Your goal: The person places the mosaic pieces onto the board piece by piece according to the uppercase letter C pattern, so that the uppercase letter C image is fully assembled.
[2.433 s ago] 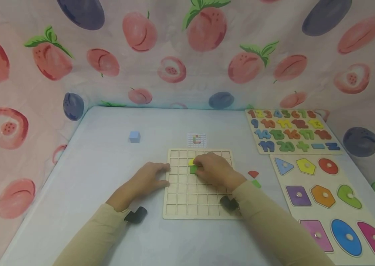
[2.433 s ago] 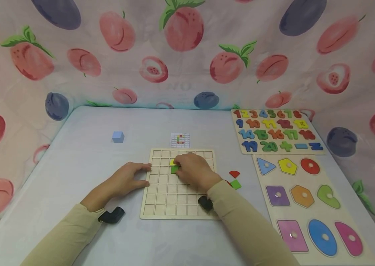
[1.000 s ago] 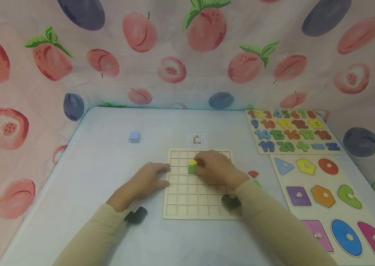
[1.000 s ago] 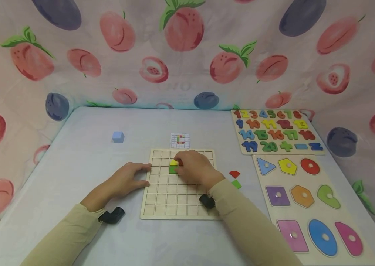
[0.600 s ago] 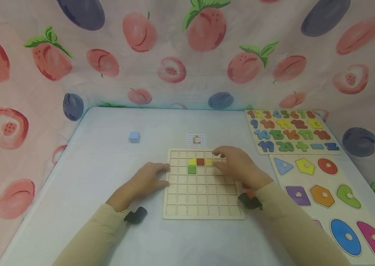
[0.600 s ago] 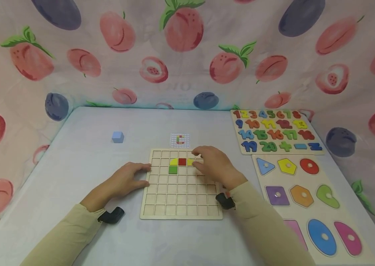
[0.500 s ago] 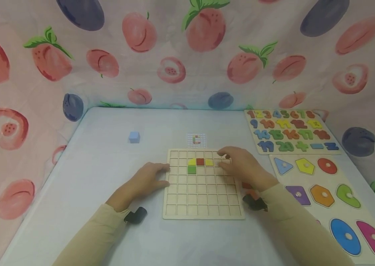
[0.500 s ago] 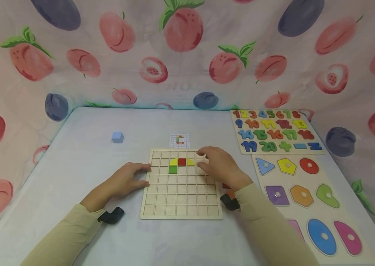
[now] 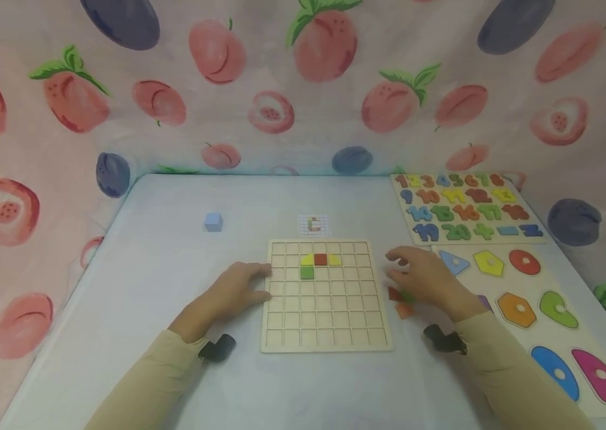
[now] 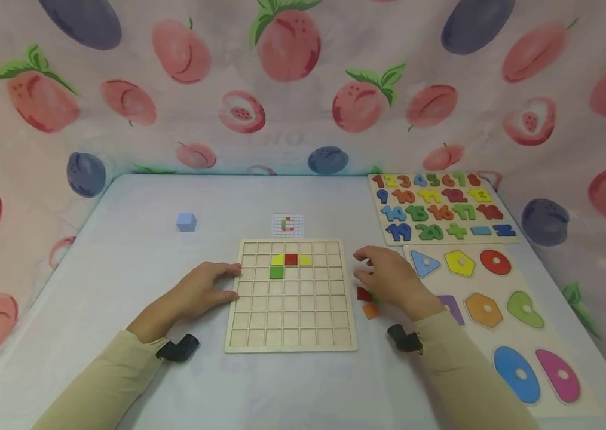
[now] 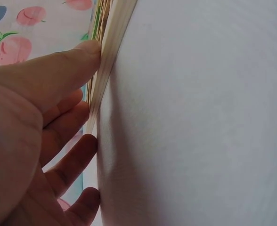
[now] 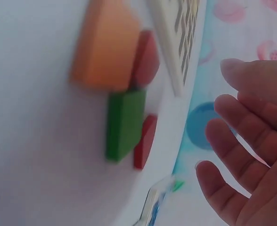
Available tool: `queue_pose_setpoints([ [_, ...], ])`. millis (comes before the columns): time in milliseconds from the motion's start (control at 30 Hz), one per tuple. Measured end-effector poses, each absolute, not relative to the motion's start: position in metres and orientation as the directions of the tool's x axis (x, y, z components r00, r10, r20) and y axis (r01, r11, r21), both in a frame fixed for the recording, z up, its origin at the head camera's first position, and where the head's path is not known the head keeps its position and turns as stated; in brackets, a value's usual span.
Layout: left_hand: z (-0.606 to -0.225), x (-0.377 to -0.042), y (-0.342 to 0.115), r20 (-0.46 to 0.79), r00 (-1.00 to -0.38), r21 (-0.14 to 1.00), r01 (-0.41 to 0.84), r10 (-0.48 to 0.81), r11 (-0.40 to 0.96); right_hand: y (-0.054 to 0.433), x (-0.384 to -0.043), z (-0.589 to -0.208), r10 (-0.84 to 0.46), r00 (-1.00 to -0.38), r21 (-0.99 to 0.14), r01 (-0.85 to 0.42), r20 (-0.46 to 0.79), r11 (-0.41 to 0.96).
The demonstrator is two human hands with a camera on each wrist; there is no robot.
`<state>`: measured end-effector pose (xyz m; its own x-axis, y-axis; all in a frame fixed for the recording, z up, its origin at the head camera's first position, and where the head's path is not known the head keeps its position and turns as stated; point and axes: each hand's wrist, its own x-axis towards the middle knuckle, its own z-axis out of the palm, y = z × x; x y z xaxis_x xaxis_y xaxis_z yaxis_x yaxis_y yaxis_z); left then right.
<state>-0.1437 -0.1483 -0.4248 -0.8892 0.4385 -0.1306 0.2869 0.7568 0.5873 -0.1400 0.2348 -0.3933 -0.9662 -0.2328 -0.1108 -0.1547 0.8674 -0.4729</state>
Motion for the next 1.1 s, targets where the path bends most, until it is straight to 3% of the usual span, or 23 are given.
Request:
queue_pose_setpoints([
  [500,-0.428,-0.147,-0.150,-0.149,-0.893,0.580,0.269,0.425,0.769,0.257,-0.121,-0.396,-0.237,-0.952,-0.427,-0.136,-0.193,0.894],
  [1100,-0.431,-0.147,-0.150,-0.127,-0.889,0.583,0.292,0.441,0.758,0.265,-0.112,-0.404,-0.257,-0.953,-0.402,-0.176,-0.158,0.899],
])
